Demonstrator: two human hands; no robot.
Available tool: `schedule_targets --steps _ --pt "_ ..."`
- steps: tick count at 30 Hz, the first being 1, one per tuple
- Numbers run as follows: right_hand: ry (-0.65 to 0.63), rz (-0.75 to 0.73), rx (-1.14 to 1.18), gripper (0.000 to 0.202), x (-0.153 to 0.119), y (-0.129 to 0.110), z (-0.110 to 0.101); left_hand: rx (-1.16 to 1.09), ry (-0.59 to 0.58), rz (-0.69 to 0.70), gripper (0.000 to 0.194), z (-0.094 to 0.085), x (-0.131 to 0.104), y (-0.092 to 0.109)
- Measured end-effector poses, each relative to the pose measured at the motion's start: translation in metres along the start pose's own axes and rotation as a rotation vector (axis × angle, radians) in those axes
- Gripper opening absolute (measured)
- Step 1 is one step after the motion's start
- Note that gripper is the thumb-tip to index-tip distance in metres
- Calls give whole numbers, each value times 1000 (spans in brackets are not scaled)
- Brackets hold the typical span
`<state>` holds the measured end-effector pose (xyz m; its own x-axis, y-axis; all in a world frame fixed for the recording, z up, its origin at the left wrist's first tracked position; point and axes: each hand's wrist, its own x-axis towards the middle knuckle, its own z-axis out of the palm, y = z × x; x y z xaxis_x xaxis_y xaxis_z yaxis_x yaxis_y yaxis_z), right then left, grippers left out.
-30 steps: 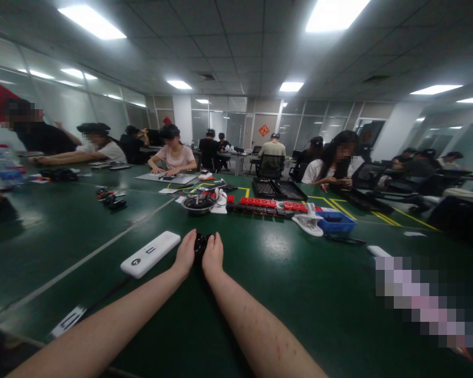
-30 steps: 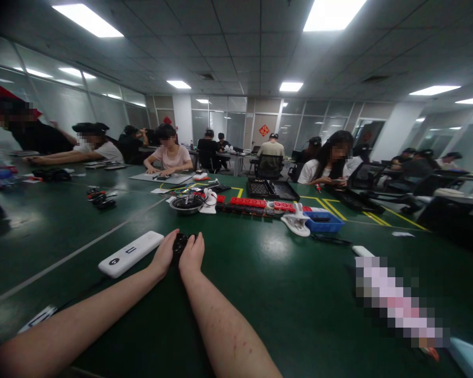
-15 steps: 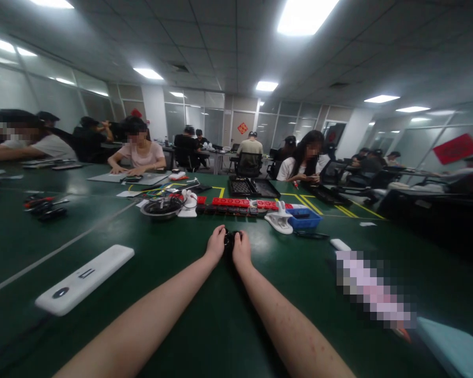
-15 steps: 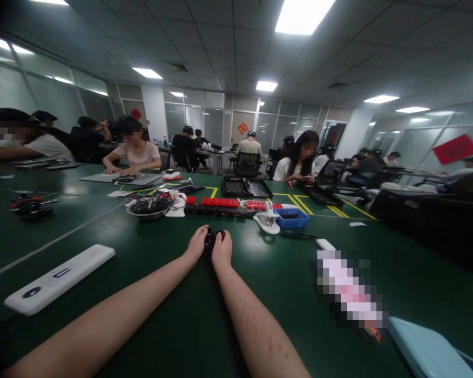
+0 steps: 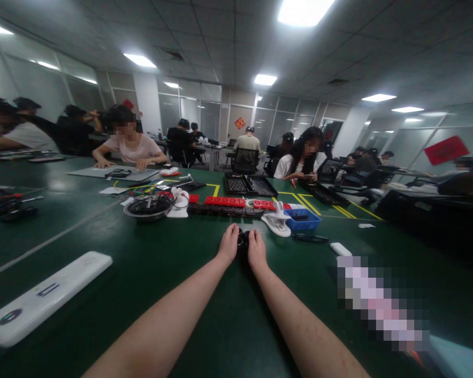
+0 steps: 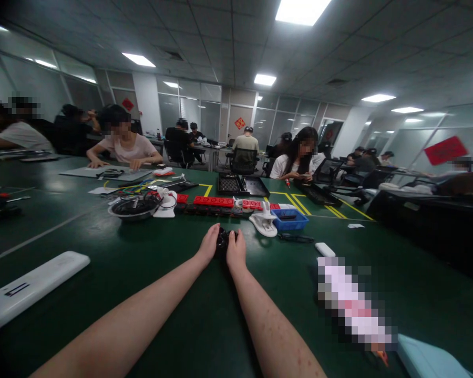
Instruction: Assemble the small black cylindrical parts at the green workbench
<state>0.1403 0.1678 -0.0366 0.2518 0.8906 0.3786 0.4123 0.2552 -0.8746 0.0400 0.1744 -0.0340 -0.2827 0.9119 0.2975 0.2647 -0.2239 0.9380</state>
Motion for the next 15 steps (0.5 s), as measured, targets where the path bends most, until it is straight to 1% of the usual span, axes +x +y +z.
schedule_targets --steps 2,5,7,8,9,11,13,15 --pt "14 -5 1 25 3 2 -8 7 13 26 26 -14 5 -1" --pt "33 8 7 25 13 9 -25 48 2 49 29 -45 15 -5" --pt "44 33 16 24 20 15 -34 90 -67 52 29 -64 21 -9" --pt "42 42 22 24 22 17 -37 110 -116 54 29 -70 22 -11" --pt "36 48 28 24 24 19 -39 128 -169 56 31 -73 23 -12" --pt "9 47 39 24 25 22 -38 149 -280 55 42 -73 23 -13" --pt "-25 35 44 23 25 23 -36 153 -383 50 58 -67 24 -13" --pt "-52 25 46 22 25 24 -33 149 -462 47 68 -60 26 -13"
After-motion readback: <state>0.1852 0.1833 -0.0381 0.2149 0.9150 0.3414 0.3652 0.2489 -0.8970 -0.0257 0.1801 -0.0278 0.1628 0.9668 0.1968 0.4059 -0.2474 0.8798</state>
